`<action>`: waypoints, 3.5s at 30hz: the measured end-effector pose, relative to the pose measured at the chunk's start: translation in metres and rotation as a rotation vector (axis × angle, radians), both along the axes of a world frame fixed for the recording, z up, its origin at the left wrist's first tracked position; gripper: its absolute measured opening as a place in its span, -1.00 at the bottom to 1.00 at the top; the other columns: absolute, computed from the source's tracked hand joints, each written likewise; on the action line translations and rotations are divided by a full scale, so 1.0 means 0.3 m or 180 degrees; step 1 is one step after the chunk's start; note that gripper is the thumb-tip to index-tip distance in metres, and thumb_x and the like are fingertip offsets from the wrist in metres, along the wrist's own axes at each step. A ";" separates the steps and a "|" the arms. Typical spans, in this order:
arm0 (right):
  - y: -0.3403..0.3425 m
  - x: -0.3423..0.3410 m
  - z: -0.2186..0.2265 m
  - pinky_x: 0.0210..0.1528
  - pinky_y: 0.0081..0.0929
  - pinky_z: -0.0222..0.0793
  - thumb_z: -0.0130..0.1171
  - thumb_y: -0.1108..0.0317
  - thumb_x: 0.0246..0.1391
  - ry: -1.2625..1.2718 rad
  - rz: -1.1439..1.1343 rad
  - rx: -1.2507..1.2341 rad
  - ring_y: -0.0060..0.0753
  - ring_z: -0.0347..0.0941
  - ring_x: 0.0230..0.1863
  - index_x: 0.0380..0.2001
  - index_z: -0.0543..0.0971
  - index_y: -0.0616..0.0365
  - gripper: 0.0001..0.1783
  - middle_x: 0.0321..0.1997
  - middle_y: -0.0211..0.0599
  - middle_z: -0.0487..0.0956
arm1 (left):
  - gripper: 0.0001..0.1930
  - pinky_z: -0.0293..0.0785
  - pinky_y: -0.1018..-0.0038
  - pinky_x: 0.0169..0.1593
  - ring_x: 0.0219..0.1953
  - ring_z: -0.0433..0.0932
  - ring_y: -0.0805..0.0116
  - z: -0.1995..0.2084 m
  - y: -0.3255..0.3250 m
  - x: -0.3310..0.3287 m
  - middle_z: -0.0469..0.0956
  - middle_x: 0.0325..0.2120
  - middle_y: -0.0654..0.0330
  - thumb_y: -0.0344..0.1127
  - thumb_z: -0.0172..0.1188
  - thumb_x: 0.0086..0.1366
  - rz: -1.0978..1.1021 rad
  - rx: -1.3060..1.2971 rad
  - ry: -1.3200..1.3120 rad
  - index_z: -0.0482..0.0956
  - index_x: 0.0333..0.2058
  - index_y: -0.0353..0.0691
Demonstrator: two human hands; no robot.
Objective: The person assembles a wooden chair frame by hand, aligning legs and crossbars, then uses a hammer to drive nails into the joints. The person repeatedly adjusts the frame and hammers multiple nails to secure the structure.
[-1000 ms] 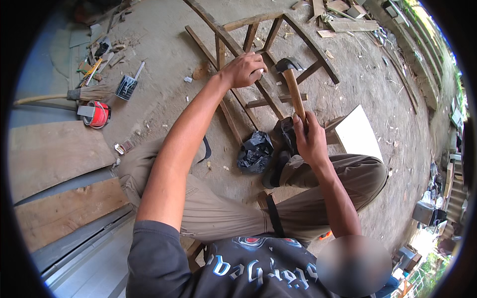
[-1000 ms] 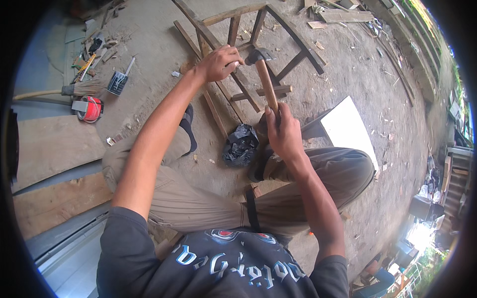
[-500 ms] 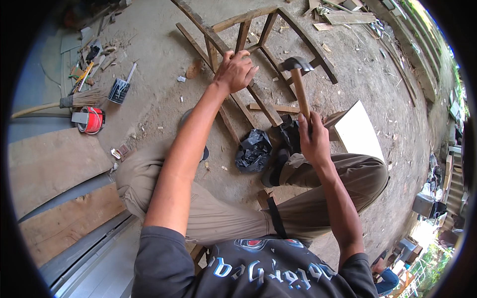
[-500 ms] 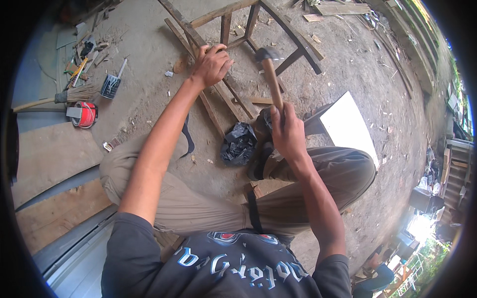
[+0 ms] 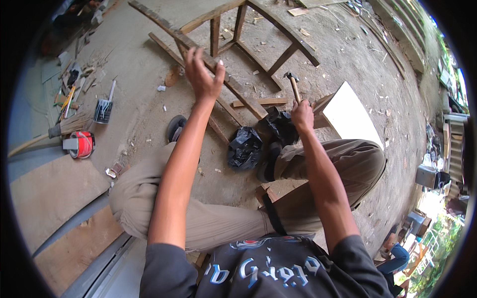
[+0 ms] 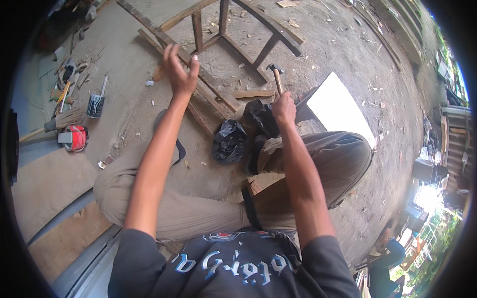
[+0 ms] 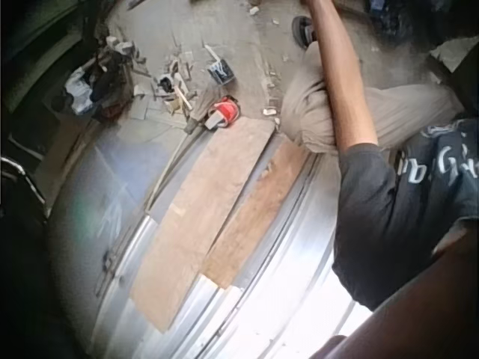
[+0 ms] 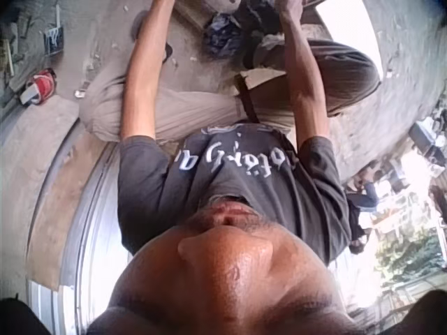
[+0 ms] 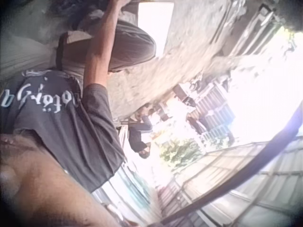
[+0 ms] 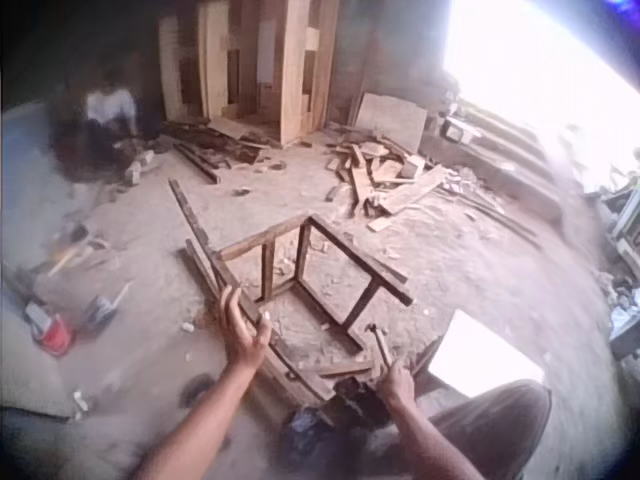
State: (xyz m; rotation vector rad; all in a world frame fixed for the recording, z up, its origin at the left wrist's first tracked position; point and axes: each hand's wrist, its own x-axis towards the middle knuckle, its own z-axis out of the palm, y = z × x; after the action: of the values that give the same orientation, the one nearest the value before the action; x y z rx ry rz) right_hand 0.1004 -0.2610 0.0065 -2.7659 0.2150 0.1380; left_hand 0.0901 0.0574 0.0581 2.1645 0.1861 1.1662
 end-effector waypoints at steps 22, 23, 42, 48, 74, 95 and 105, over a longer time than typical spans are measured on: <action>-0.035 0.190 -0.641 0.03 0.04 0.21 0.04 0.29 0.11 -0.0276 0.1769 -0.0898 -0.18 0.41 0.06 -0.16 0.49 -0.01 -0.79 -0.09 -0.27 0.48 | -0.63 0.57 0.30 -0.13 -0.23 0.64 0.27 0.048 -0.007 -0.084 0.60 -0.33 0.12 -0.02 0.18 0.33 -0.1867 -0.4518 0.1503 0.48 -0.11 -0.19; -0.057 0.203 -0.626 -0.02 0.00 0.30 0.05 0.27 0.13 -0.0090 0.1941 -0.0680 -0.11 0.48 -0.02 -0.18 0.49 -0.04 -0.81 -0.13 -0.23 0.50 | -0.61 0.58 0.30 -0.12 -0.23 0.64 0.26 0.053 -0.006 -0.081 0.60 -0.33 0.12 0.01 0.20 0.31 -0.1813 -0.4450 0.1569 0.48 -0.11 -0.19; 0.150 0.199 -0.112 -0.23 -0.37 0.50 0.39 0.16 0.00 -0.0686 0.1268 0.1503 -0.29 0.62 -0.31 -0.14 0.58 0.25 -0.55 -0.34 -0.10 0.66 | -0.44 0.55 0.42 -0.24 -0.29 0.56 0.37 -0.082 -0.020 -0.104 0.57 -0.27 0.14 0.11 0.38 0.11 -0.0658 -0.4027 0.1306 0.58 -0.16 -0.31; 0.237 0.064 0.081 -0.22 -0.40 0.50 0.39 0.22 0.02 -0.1267 0.1729 0.1548 -0.35 0.62 -0.29 -0.17 0.59 0.21 -0.63 -0.30 -0.17 0.66 | -0.43 0.50 0.46 -0.24 -0.28 0.50 0.42 0.015 -0.027 -0.128 0.53 -0.29 0.21 0.13 0.35 0.14 -0.0862 -0.3949 0.1444 0.57 -0.14 -0.29; 0.326 -0.089 0.078 -0.14 -0.33 0.46 0.44 0.40 -0.15 -0.1474 0.2103 0.2309 -0.05 0.57 -0.19 -0.14 0.62 0.23 -0.58 -0.21 -0.10 0.60 | -0.63 0.67 0.32 -0.30 -0.37 0.63 0.30 -0.006 -0.024 0.007 0.58 -0.30 0.14 -0.10 0.29 0.24 -0.1021 -0.4149 0.1253 0.54 -0.14 -0.28; 0.458 -0.113 -0.024 -0.31 -0.42 0.44 0.43 0.28 -0.03 -0.1422 0.1803 0.2250 -0.37 0.54 -0.38 -0.20 0.64 0.14 -0.68 -0.33 -0.27 0.60 | -0.64 0.64 0.39 -0.17 -0.28 0.64 0.33 0.019 -0.033 -0.036 0.61 -0.27 0.16 -0.09 0.29 0.23 -0.1101 -0.3802 0.1258 0.57 -0.14 -0.24; 0.539 -0.109 -0.019 -0.29 -0.32 0.44 0.38 0.25 0.01 -0.2123 0.1877 0.1925 -0.23 0.54 -0.39 -0.23 0.65 0.13 -0.72 -0.37 -0.22 0.60 | -0.57 0.54 0.55 -0.20 -0.35 0.60 0.46 0.087 -0.048 -0.111 0.64 -0.30 0.23 -0.01 0.35 0.16 -0.1091 -0.3951 0.1504 0.62 -0.21 -0.28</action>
State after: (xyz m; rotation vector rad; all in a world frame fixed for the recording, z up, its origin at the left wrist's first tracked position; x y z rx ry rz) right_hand 0.0675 -0.0993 0.0007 -2.0434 -0.6959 -0.4859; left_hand 0.0568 0.0429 0.0841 1.2062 0.5436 0.1538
